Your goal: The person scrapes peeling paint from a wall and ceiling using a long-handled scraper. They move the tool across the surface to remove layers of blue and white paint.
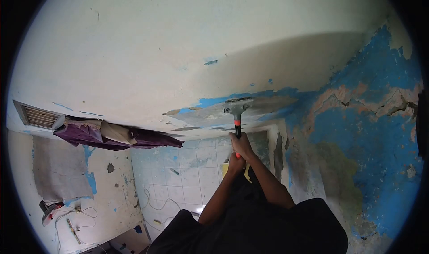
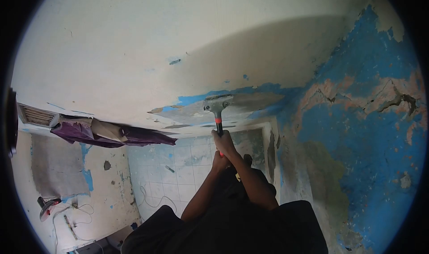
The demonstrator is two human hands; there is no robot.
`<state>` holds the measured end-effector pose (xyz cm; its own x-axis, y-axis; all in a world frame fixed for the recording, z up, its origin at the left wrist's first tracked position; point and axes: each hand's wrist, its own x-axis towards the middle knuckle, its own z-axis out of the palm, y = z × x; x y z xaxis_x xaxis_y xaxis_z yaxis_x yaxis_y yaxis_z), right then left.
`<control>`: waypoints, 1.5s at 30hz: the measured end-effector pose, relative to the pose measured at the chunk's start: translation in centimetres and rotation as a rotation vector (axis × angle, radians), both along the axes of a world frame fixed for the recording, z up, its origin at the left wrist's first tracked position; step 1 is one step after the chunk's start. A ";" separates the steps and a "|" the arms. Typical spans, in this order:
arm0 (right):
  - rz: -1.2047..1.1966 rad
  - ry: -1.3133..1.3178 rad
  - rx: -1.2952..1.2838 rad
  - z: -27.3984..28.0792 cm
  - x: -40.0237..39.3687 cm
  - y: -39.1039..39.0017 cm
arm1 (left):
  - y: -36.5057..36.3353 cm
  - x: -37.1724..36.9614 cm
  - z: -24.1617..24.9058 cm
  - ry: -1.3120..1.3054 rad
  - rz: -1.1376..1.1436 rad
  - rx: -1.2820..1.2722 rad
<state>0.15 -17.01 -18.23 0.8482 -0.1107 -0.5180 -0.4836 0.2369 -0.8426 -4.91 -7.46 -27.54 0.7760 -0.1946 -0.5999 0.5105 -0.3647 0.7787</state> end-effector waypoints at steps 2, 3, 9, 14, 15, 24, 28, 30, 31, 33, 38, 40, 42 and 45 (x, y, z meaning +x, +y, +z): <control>0.008 0.002 0.029 -0.5 0.3 0.0 | -0.9 -0.4 2.8 0.011 0.058 0.015; 0.024 0.018 0.002 -1.1 0.0 0.0 | -1.3 -1.1 3.7 0.022 0.088 0.024; 0.075 -0.019 -0.082 -0.1 -0.5 -0.8 | -1.6 -0.7 0.4 0.014 0.007 -0.041; 0.071 -0.070 -0.222 -1.3 -0.2 -0.8 | -2.9 -1.5 4.2 -0.029 0.126 -0.048; 0.054 -0.075 -0.234 -1.2 0.3 -0.9 | -3.0 -1.0 3.2 -0.045 0.134 -0.087; 0.072 -0.099 -0.245 0.1 0.2 -0.8 | -2.7 -1.0 3.4 0.039 0.127 -0.110; 0.061 -0.045 -0.164 1.1 0.0 -0.5 | -2.4 -0.8 7.0 0.073 0.102 -0.088; 0.082 -0.029 -0.200 -0.2 -0.1 -0.3 | -2.6 -0.9 7.0 0.106 0.113 -0.078; 0.081 -0.046 -0.197 0.5 0.4 -0.4 | -2.3 -0.6 5.3 0.064 0.102 -0.091; 0.072 -0.063 -0.179 1.8 0.4 -0.2 | -1.1 -1.0 -0.5 -0.005 0.071 -0.104; 0.065 -0.009 -0.123 0.5 -0.3 0.1 | -1.3 -2.2 -1.1 -0.014 0.101 -0.043; 0.056 -0.105 -0.146 0.3 0.7 0.3 | -1.7 0.0 1.4 -0.036 0.109 -0.080; 0.063 -0.064 -0.082 0.8 0.3 0.5 | -1.4 -0.6 4.6 -0.015 0.120 -0.055; 0.070 -0.033 -0.073 0.4 0.7 0.6 | -1.3 -0.6 3.5 -0.001 0.104 -0.101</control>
